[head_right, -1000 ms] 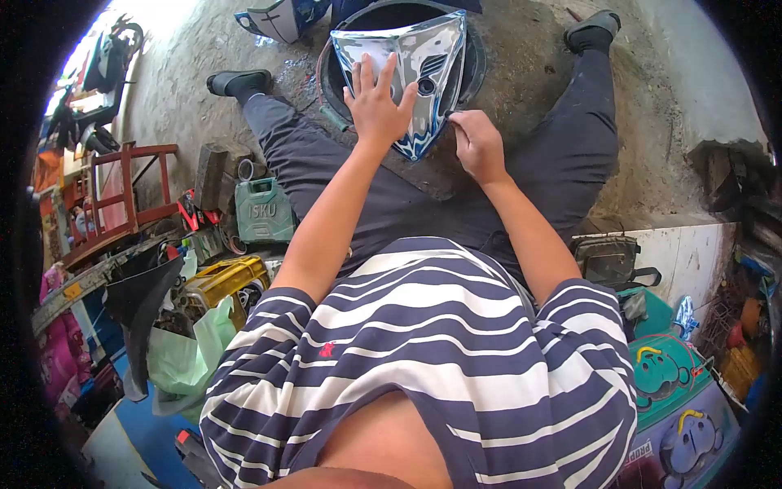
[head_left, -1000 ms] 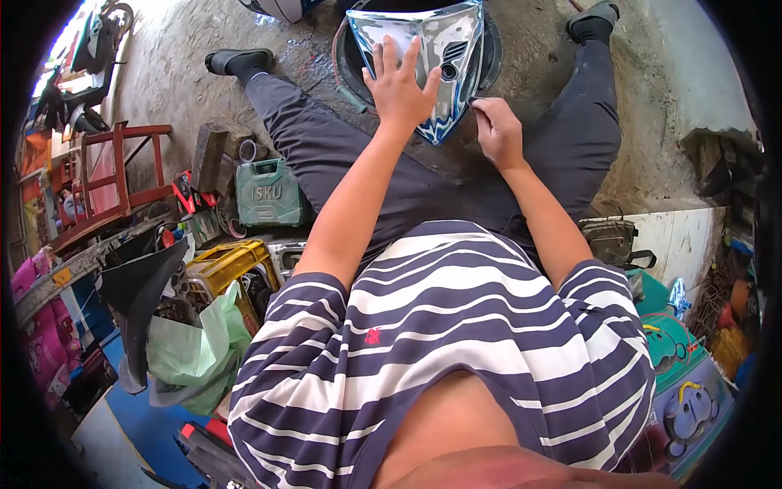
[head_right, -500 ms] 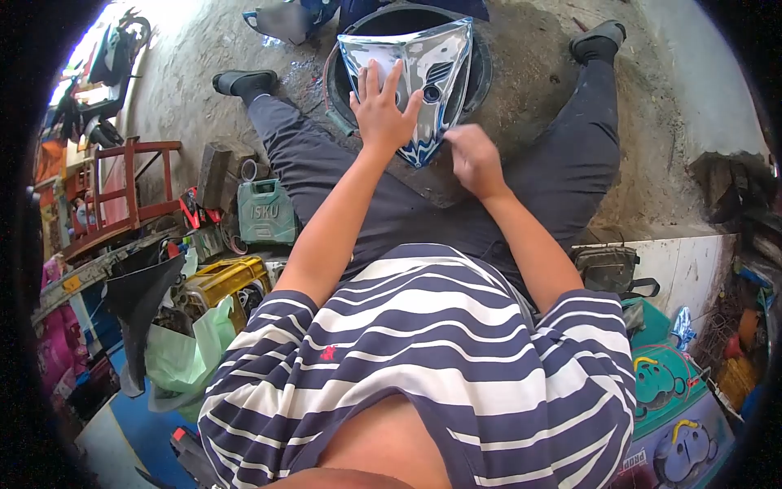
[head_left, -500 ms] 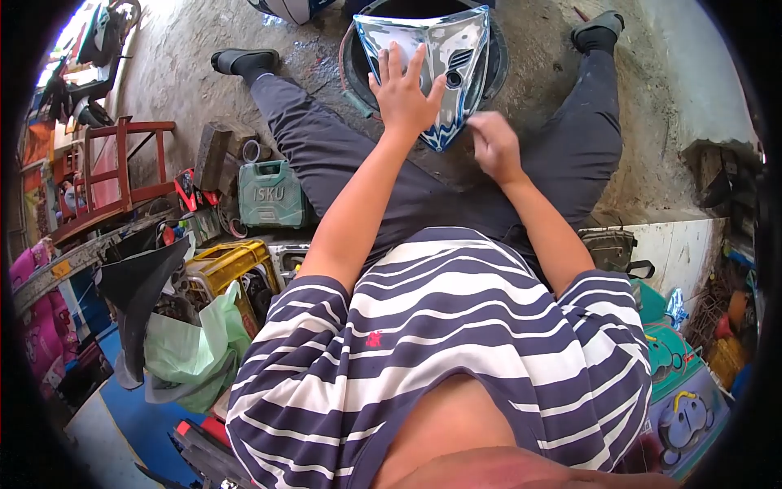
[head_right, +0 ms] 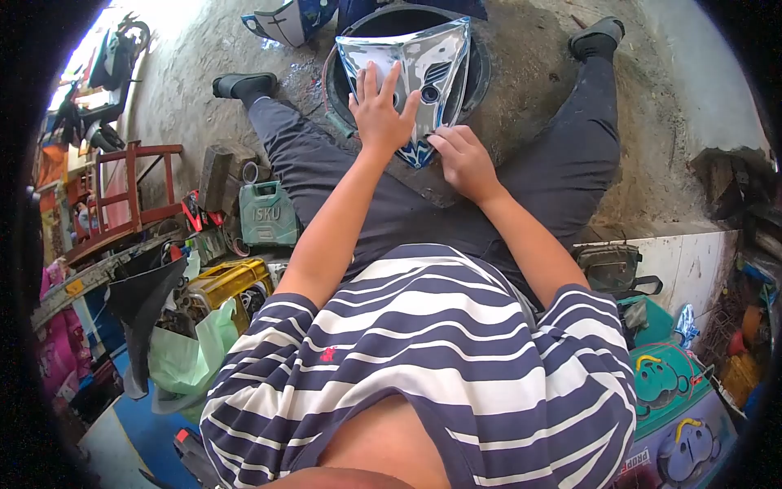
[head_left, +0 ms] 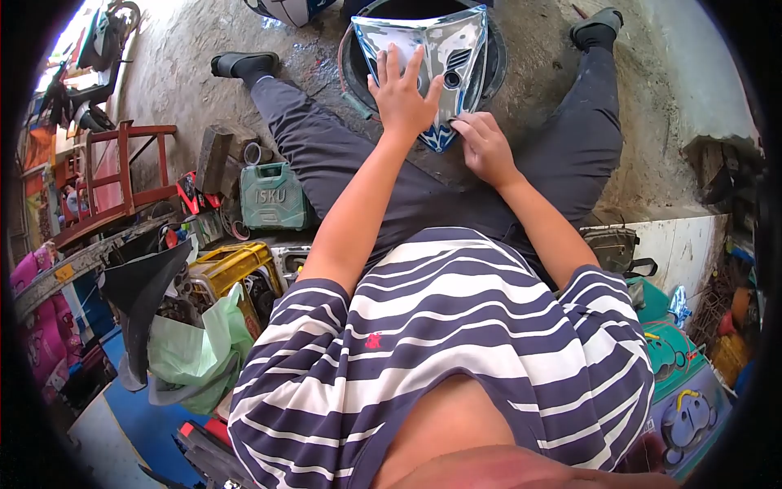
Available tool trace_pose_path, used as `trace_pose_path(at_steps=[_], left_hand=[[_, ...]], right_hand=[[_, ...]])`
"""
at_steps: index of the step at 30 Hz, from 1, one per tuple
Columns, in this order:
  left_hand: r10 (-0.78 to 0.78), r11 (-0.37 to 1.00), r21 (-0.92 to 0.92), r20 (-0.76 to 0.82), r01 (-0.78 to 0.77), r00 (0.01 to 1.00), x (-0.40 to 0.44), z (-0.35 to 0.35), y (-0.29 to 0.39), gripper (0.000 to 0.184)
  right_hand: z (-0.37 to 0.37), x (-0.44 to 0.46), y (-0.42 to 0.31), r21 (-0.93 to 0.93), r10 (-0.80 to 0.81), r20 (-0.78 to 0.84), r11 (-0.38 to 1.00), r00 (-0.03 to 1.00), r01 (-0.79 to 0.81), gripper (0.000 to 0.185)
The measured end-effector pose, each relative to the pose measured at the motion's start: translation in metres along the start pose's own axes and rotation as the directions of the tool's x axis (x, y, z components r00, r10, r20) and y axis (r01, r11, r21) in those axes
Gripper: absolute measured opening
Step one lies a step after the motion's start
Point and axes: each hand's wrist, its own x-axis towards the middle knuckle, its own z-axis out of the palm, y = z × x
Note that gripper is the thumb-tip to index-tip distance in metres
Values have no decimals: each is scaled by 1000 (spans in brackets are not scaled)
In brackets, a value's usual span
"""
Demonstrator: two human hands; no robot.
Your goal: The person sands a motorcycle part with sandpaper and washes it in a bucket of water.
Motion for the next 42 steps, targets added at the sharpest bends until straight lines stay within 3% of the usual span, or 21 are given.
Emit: trace_pose_path(at_steps=[4,7,11,19,27,29,32,35,39,42], left_hand=[[2,1000,-14,-8,-2,1000,-2,-1,1,68],[4,1000,-8,-15,-4,1000,-3,-1,0,68],[9,999,-41,-9,-9,1000,-2,-1,1,68],[21,999,-41,-26,-22,999,-1,1,-2,67],[28,999,-42,-53,-30,998,-4,2,-4,67],[29,999,-43,-53,-31,998,-3,1,-3,67],[21,998,-51,-50,-24,999,-3,2,-3,67],[20,998,-53,-53,-23,998,-3,2,-3,67],[18,998,-53,-46,-20,999,-4,1,-3,67],[19,998,-56,-49,-22,999,-3,1,-3,67]], right_hand=[[-2,11,26,-129,114,-239,980,964,-148,29],[-3,6,20,-72,3,-10,997,1000,-4,25],[0,12,31,-77,95,-181,991,979,-110,25],[-2,2,12,-142,67,-89,987,994,-79,21],[-3,3,24,237,265,-94,942,960,-237,46],[-4,3,22,233,303,-110,934,947,-272,42],[-6,10,22,-119,143,-65,982,988,-149,29],[1,8,2,-160,277,-179,939,944,-306,17],[10,5,-4,-85,456,-253,868,853,-489,18],[15,12,-6,238,718,-113,691,687,-683,20]])
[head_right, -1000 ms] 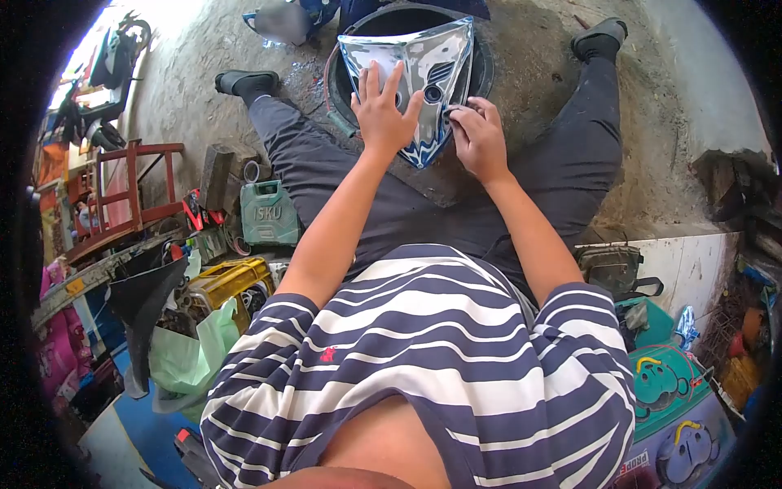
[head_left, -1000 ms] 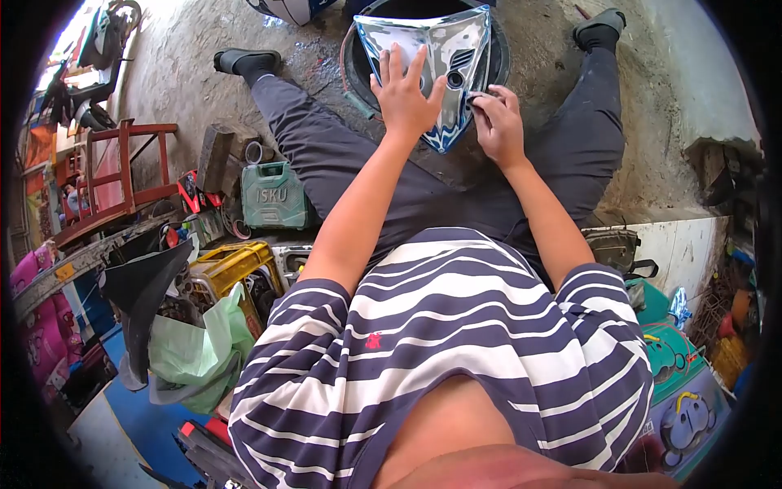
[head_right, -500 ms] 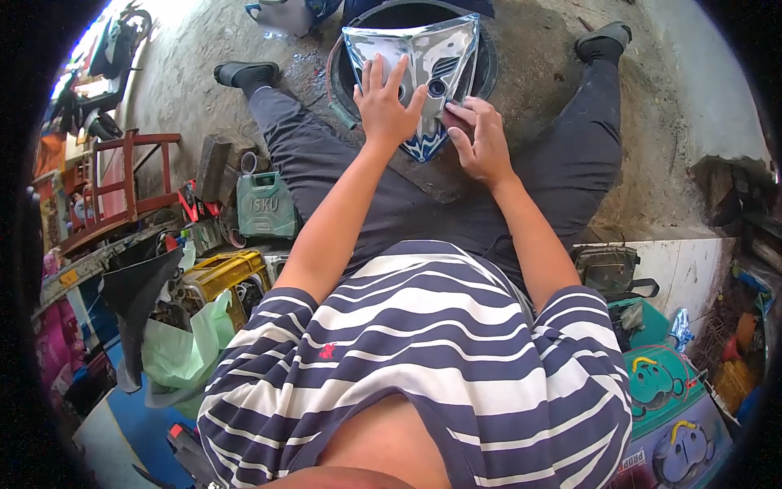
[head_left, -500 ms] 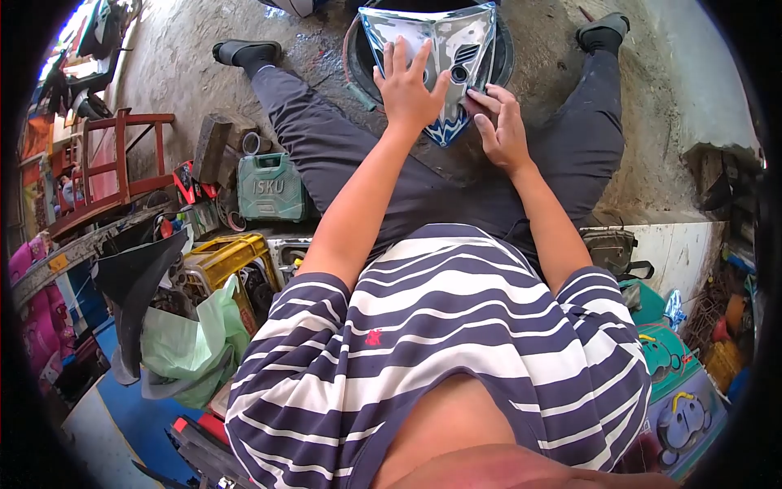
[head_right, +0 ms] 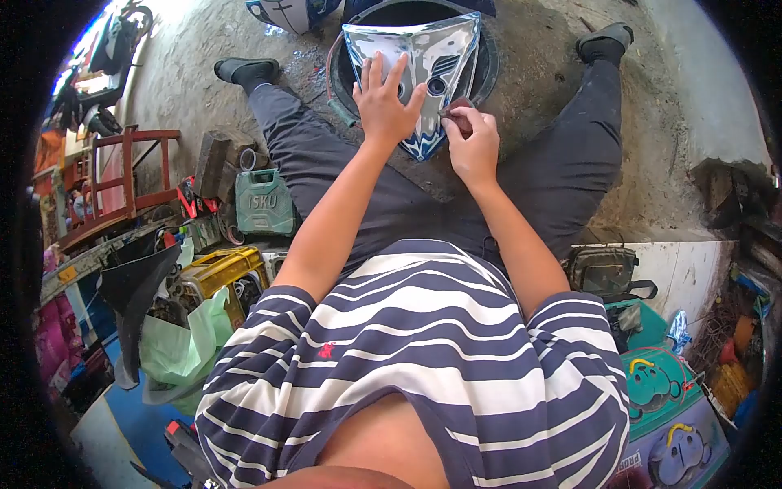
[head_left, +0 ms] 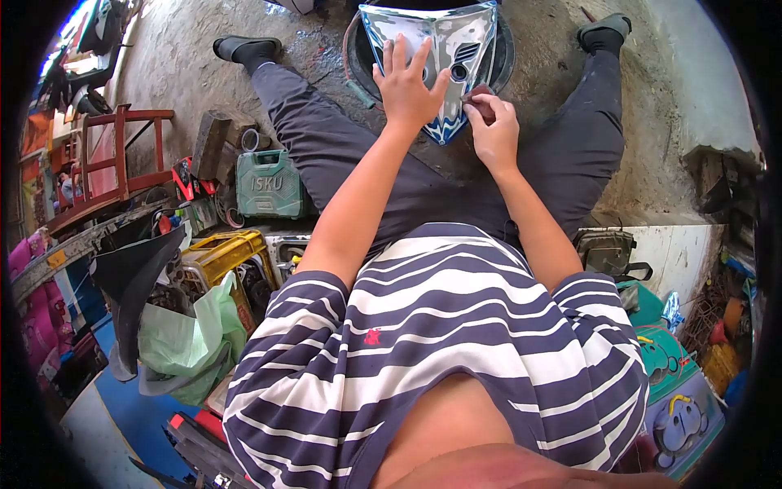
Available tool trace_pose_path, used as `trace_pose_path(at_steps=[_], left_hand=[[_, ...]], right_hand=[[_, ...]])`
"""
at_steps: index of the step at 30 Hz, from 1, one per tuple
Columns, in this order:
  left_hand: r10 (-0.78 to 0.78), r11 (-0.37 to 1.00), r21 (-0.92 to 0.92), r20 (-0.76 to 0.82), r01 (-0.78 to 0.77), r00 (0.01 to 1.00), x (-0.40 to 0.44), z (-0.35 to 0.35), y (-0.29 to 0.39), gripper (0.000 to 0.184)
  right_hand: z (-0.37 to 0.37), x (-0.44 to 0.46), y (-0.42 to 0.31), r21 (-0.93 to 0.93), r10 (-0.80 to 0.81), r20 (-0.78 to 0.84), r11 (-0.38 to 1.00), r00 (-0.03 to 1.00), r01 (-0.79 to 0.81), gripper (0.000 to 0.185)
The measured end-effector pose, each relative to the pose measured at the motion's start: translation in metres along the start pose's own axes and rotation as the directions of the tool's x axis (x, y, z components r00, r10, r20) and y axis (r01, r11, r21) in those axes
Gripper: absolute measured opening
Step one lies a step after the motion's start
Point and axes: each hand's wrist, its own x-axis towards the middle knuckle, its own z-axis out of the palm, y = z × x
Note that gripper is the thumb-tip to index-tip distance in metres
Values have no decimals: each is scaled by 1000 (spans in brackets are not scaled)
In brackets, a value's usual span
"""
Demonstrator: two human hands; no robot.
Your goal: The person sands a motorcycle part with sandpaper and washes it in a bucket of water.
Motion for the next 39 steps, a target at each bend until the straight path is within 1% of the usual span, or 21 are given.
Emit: trace_pose_path(at_steps=[3,4,7,8,11,12,15,16,19,20,23,26,29,32,35,36,39], left_hand=[[5,1000,10,-3,-5,1000,0,1,-1,68],[11,1000,12,-7,-11,1000,0,1,-1,68],[14,1000,12,-12,-14,1000,0,1,-1,68],[13,1000,10,-14,-13,1000,0,1,0,67],[4,1000,9,-2,-4,1000,0,-2,1,68],[5,1000,8,-2,-5,1000,0,-1,1,68],[-1,1000,5,-3,1,1000,-1,-1,0,67],[-7,1000,-1,-3,7,1000,-1,-1,1,67],[-14,1000,-9,7,14,1000,-1,-1,1,67],[-13,1000,-4,10,13,1000,-1,-1,0,67],[-14,1000,-1,16,14,1000,0,-2,0,67],[-17,1000,1,15,17,1000,-1,-1,0,68],[-18,1000,-3,14,18,1000,-1,-1,0,68],[-17,1000,-3,18,17,1000,0,-2,1,68],[-15,1000,6,14,15,1000,0,-2,1,68],[-13,1000,8,13,13,1000,-1,-1,1,68],[-9,1000,6,9,9,1000,-1,0,0,69]], right_hand=[[-2,-1,-11,152,45,-27,988,999,-41,26],[0,2,-10,111,-106,-151,986,983,123,30],[-15,6,-26,269,65,-140,963,988,-25,33],[-17,10,-28,280,57,-171,960,984,-7,27],[-24,15,-30,97,37,-139,995,990,-24,18],[-20,15,-24,48,-64,-189,996,980,74,12],[-15,11,-14,-41,-245,-140,970,960,241,14],[-14,10,-16,-78,-304,-85,951,949,298,13],[-4,9,-3,-44,-266,6,963,964,266,13],[-4,12,2,-102,-334,25,937,942,335,14],[-2,16,2,30,-122,26,992,992,121,17],[-6,24,16,110,151,94,981,984,-161,17],[-2,24,22,391,275,147,866,950,-311,12],[-9,26,15,522,472,281,655,836,-546,8],[-21,26,19,689,491,467,318,735,-651,8],[-22,25,13,700,517,443,310,732,-643,12],[-25,24,3,677,493,279,508,824,-533,14]])
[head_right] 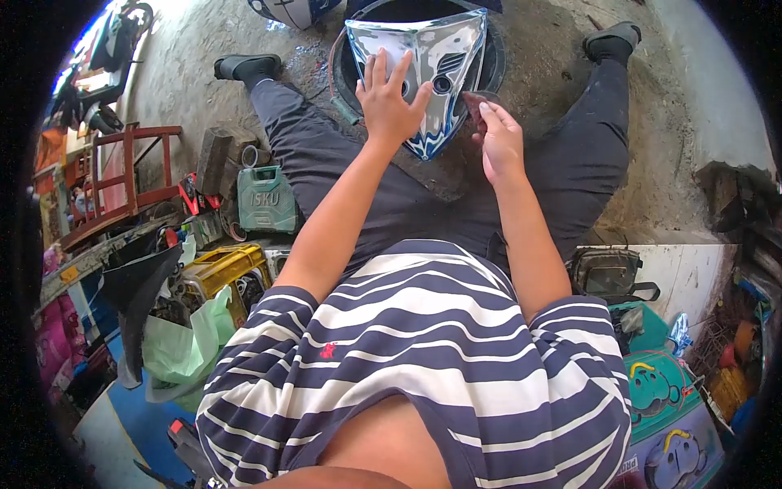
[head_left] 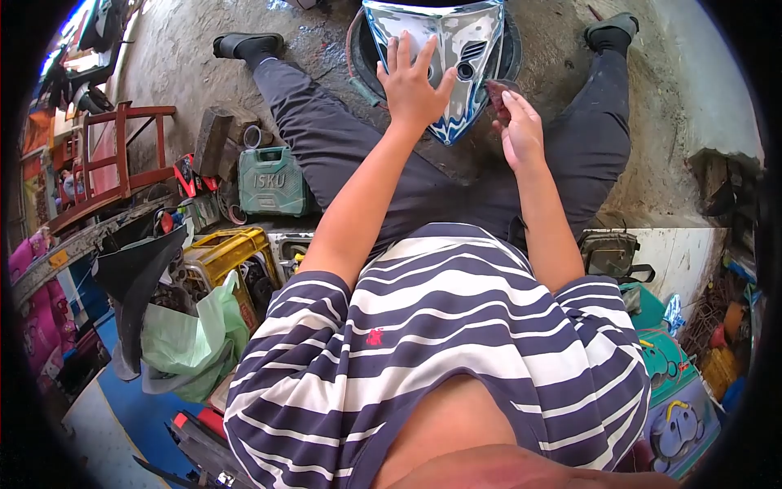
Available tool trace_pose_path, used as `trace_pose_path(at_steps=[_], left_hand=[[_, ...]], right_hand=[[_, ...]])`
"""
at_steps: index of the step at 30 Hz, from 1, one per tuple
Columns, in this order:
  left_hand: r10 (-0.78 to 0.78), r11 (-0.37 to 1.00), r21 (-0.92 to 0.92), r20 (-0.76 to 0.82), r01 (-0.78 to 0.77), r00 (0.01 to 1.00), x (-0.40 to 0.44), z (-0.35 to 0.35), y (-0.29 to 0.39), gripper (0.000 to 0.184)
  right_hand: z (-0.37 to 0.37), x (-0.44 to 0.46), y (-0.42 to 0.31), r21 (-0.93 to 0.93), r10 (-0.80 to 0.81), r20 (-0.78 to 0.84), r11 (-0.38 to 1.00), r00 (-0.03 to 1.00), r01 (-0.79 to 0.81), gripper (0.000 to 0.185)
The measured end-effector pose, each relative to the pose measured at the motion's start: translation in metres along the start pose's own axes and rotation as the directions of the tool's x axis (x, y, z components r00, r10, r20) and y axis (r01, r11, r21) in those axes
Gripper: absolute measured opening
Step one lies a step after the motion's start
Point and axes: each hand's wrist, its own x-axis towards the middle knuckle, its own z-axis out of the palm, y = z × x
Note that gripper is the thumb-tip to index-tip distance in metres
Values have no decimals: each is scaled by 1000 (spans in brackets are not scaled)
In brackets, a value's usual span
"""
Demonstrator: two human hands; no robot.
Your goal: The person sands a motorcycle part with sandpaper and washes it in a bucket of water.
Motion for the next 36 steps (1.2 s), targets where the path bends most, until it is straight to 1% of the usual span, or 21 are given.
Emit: trace_pose_path(at_steps=[3,6,9,12,13,16,17,20,23,26,29,32,35,36], left_hand=[[22,1000,-4,-22,-22,1000,0,1,-1,68],[17,1000,-2,-15,-17,1000,1,0,0,68],[5,1000,1,-2,-5,1000,0,-1,1,69],[8,1000,-1,-9,-8,1000,0,0,0,69],[6,1000,-3,-9,-7,1000,0,0,0,68],[4,1000,-6,-11,-4,1000,0,0,0,68],[4,1000,-7,-11,-5,1000,0,0,0,68],[6,1000,0,-9,-6,1000,0,-1,1,68],[13,1000,-12,-22,-13,1000,0,1,-1,68],[16,1000,-17,-27,-17,1000,0,0,-1,66],[15,1000,-9,-24,-15,1000,0,-1,0,65],[14,1000,-8,-26,-14,1000,0,-1,0,65],[14,1000,-24,-27,-15,1000,-1,2,-2,66],[14,999,-32,-28,-15,999,0,2,-2,66]], right_hand=[[-2,4,-1,-108,-195,45,974,980,199,16],[6,-2,-4,-243,-335,-59,918,940,312,15],[7,-2,3,-389,-454,-20,824,891,411,13],[14,-11,2,-645,-593,104,571,798,508,13],[16,-10,5,-702,-705,214,370,676,609,13],[20,-8,10,-693,-673,383,243,632,679,15],[21,-4,14,-684,-665,395,249,634,686,14],[21,1,19,-677,-721,482,55,499,734,14],[20,3,14,-646,-747,548,-93,376,758,17],[8,12,13,-596,-646,624,-27,441,803,22],[7,7,3,-588,-608,648,-17,458,808,27],[3,10,5,-604,-592,643,-1,486,797,26],[1,11,1,-622,-592,630,2,503,783,22],[3,10,0,-621,-613,561,133,556,773,19]])
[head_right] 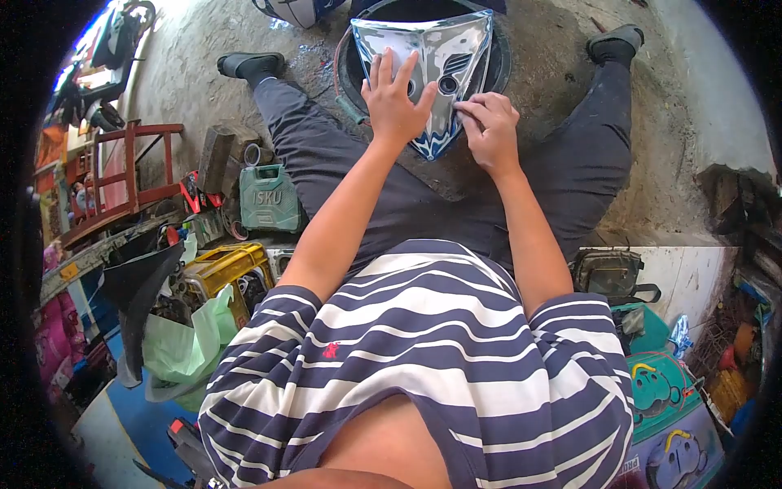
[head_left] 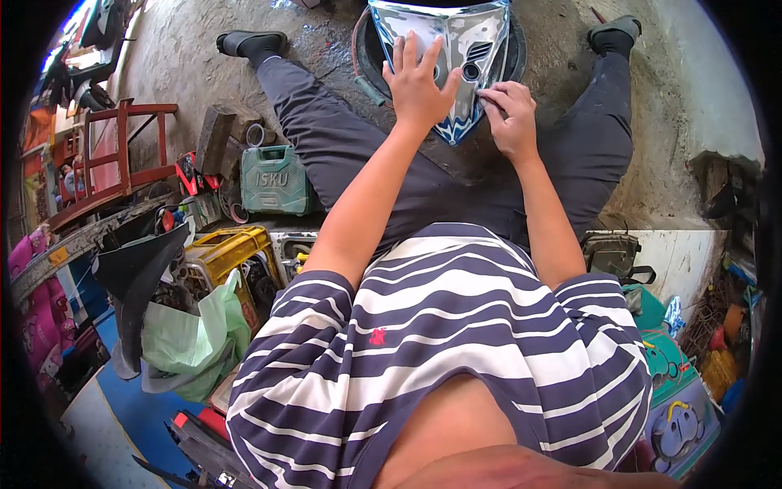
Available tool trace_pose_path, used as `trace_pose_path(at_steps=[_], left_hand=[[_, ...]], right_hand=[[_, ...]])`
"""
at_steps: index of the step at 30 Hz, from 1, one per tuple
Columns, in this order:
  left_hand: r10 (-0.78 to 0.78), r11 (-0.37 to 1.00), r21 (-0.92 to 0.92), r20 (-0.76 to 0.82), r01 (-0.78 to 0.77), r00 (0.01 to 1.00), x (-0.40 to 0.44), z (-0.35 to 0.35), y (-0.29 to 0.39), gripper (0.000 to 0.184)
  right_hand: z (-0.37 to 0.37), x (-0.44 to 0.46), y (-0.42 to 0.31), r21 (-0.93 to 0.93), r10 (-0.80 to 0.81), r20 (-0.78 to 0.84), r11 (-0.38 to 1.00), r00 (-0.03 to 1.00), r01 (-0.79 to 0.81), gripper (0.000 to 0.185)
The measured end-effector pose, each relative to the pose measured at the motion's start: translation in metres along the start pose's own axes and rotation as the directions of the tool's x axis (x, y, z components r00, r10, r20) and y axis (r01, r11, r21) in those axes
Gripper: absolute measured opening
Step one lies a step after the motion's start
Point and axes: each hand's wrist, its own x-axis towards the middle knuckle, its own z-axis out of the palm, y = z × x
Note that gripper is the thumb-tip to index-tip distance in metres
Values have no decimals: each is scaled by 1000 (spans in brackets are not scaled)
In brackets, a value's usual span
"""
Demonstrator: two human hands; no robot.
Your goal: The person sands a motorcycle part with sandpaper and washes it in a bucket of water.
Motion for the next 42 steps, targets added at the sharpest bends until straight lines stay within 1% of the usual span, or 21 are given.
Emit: trace_pose_path(at_steps=[2,3,4,5,6,7,10,13,16,19,22,25,28,31,34,35,37,40,42], left_hand=[[0,1000,2,1,0,1000,-1,0,0,67],[-1,1000,4,1,1,1000,0,-1,0,67],[-2,1000,3,2,2,1000,0,-1,1,67],[-3,1000,2,4,3,1000,0,-1,1,67],[-3,1000,1,7,3,1000,0,-2,1,68],[-6,1000,7,9,6,1000,0,-3,2,68],[-7,1000,14,13,7,1000,1,-4,4,68],[-6,1000,22,13,6,1000,0,-3,3,69],[-10,999,35,16,9,1000,0,-3,3,69],[-9,999,41,21,8,1000,0,-3,3,69],[-4,999,42,21,3,1000,0,-3,3,69],[-4,1000,29,20,4,1000,0,-3,3,68],[-2,1000,16,13,2,1000,0,-2,2,67],[-2,1000,22,13,1,1000,1,-2,2,67],[-9,999,32,21,8,1000,0,-4,2,68],[-12,999,33,23,11,1000,1,-4,3,68],[-11,1000,29,24,10,1000,0,-4,4,68],[-2,1000,15,17,2,1000,1,-3,3,68],[-1,1000,9,9,1,1000,1,-2,2,67]], right_hand=[[0,1,-3,209,172,-49,965,984,-158,14],[2,3,-7,291,285,-62,922,957,-255,15],[-1,3,-10,430,405,-12,828,914,-361,17],[-8,3,-13,552,511,56,700,858,-453,20],[-16,5,-25,652,598,139,545,789,-528,23],[-22,9,-41,708,564,97,541,820,-455,27],[-27,4,-45,798,606,104,423,789,-430,23],[-34,4,-37,849,595,208,284,776,-446,22],[-32,3,-35,856,587,222,265,778,-445,22],[-31,2,-37,836,573,202,322,794,-445,26],[-30,0,-37,788,511,135,464,849,-405,27],[-30,0,-39,770,487,47,538,872,-342,27],[-30,-1,-31,751,516,24,556,856,-356,20],[-30,0,-18,673,492,53,625,869,-396,13],[-38,13,-3,404,417,194,791,888,-459,13],[-40,20,2,327,358,281,837,891,-439,15],[-45,37,7,176,254,454,914,854,-366,19],[-41,58,-1,-26,254,592,955,765,-297,20],[-32,68,3,5,283,570,938,772,-347,22]])
